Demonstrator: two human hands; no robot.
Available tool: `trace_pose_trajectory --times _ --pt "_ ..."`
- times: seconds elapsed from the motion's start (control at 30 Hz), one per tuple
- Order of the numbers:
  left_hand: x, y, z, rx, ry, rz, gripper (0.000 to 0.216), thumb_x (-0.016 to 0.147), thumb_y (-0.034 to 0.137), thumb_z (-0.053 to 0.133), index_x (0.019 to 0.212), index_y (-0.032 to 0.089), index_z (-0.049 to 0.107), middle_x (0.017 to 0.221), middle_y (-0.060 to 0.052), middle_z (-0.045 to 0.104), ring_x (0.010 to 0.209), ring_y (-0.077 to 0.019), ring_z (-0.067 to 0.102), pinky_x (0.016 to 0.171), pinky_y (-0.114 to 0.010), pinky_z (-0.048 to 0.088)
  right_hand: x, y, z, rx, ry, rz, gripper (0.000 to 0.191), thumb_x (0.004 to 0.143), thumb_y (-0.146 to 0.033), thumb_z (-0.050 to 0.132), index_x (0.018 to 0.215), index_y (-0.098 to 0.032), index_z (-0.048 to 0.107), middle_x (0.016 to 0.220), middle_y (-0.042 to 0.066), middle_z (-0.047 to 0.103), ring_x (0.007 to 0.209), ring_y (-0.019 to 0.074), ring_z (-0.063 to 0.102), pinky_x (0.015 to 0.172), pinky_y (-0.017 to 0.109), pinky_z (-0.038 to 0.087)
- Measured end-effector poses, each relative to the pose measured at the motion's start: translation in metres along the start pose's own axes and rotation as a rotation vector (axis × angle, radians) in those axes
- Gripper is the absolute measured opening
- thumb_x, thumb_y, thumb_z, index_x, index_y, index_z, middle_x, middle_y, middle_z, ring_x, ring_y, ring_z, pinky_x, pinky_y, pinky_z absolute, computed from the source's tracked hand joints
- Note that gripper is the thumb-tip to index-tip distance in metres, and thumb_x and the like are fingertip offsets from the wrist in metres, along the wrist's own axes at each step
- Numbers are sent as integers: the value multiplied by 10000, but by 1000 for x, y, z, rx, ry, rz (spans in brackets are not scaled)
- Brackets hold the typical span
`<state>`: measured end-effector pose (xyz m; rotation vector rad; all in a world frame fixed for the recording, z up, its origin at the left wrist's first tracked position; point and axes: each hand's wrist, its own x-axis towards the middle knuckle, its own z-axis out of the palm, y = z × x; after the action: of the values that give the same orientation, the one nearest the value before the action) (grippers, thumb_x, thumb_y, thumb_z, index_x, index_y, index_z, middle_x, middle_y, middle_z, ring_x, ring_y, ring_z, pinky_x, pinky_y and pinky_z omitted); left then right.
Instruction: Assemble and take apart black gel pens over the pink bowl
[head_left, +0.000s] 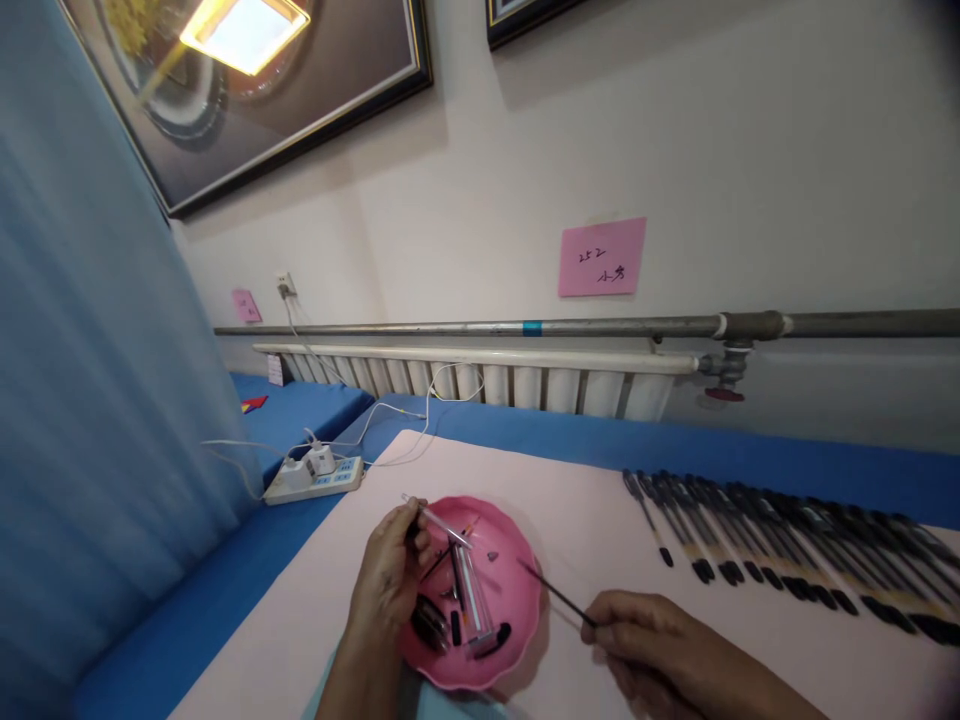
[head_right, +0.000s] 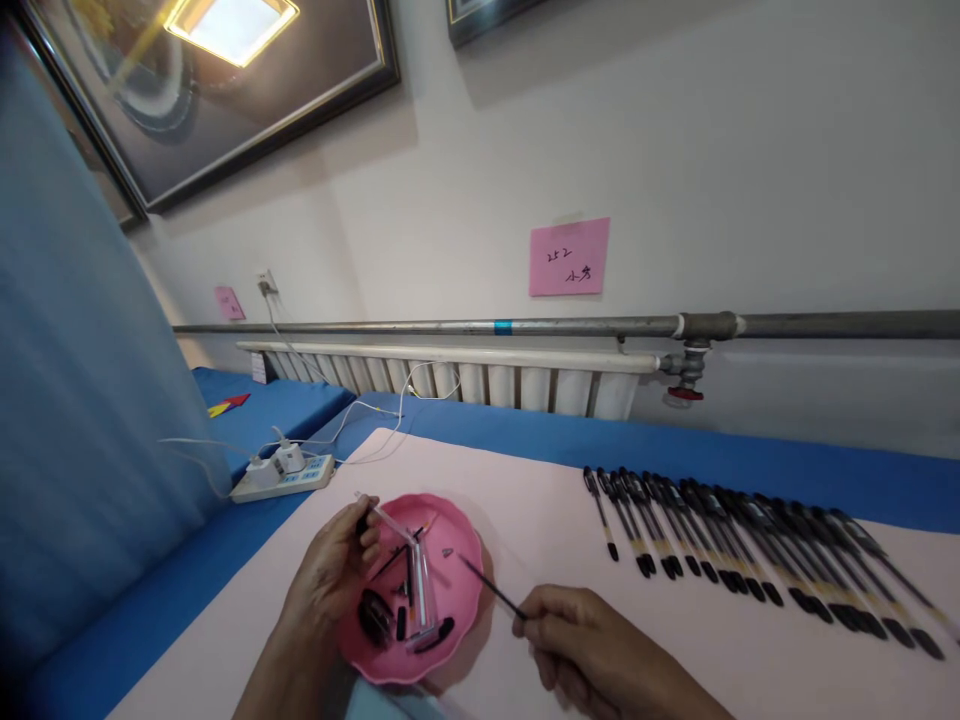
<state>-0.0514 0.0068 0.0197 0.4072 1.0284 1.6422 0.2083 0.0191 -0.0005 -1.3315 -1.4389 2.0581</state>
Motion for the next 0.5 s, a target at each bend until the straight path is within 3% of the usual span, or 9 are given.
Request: trace_pose_trajectory --times 0.17,0.37,0.5 --pt "-2 9 -1 -18 83 13 92 846 135 518 768 112 563 565 19 503 413 -39 437 358 -122 369 4 0 1 43 140 -120 232 726 -428 537 699 -199 513 510 -51 487 352 41 316 336 183 159" --pt "-1 12 -4 -101 165 53 120 846 130 509 738 115 558 556 23 507 405 -43 446 330 -116 347 3 4 15 -358 416 -372 225 800 -391 479 781 -205 604 553 -31 520 533 118 493 492 207 380" --pt "3 14 -8 -196 211 58 108 828 155 541 727 119 558 576 25 517 413 -44 462 350 -128 374 2 5 20 -572 456 -449 248 815 -406 451 847 -225 617 650 -5 642 595 161 584 549 231 438"
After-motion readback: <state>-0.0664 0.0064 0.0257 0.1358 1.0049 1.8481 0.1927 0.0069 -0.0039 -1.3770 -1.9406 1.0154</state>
